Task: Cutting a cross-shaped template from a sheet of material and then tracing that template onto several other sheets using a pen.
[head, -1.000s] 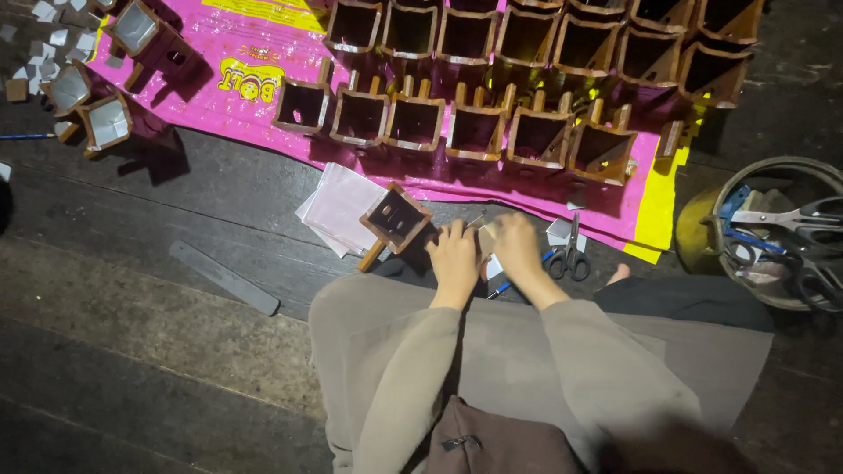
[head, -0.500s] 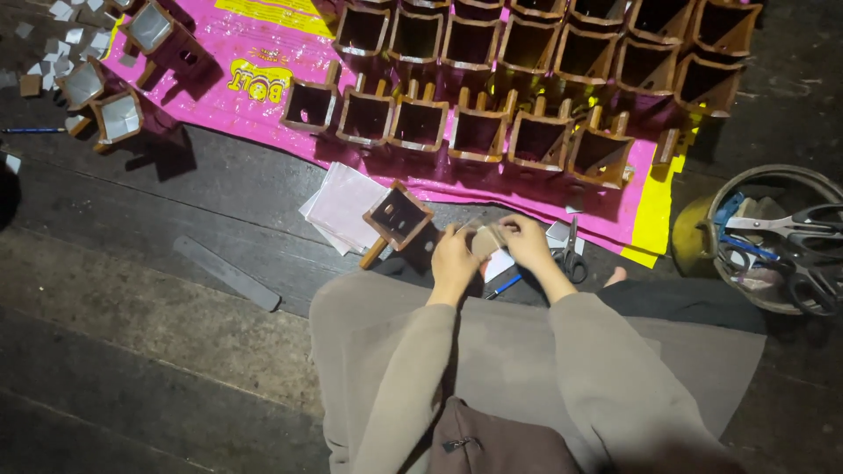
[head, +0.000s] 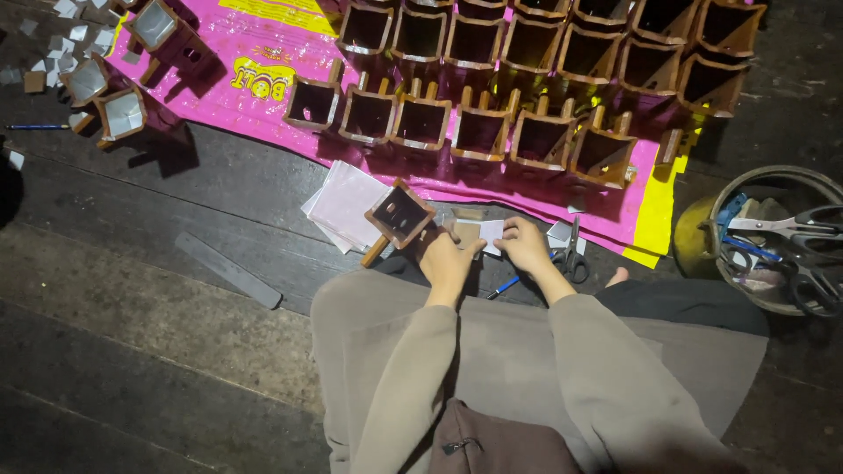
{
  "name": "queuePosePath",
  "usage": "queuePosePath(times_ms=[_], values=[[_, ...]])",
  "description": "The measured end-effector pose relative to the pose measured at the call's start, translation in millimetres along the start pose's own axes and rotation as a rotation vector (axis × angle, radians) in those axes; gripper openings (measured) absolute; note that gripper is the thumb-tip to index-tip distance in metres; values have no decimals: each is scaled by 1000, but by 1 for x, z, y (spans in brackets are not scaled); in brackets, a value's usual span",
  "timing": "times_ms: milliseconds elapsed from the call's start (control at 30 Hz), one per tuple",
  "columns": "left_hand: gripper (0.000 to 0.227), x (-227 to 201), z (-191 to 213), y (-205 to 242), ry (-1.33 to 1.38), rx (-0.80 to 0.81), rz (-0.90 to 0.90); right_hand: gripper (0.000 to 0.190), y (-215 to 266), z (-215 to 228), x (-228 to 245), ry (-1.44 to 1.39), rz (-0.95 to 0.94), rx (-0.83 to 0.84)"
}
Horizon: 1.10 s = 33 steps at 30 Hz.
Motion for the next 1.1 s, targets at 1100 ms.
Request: queuePosePath(times_ms=[1100], values=[[58,-36,-42,11,-470,-42,-521,39,-14,11,4,405,13,-130]])
Point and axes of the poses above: each hand's wrist, its own y-axis away from the middle knuckle, its own z-axis out of the back of the hand, x = y × z, the point moved 10 cm from there along -y, towards the middle knuckle, and after that the axes turned 5 degrees about -z, right-handed, at the moved point
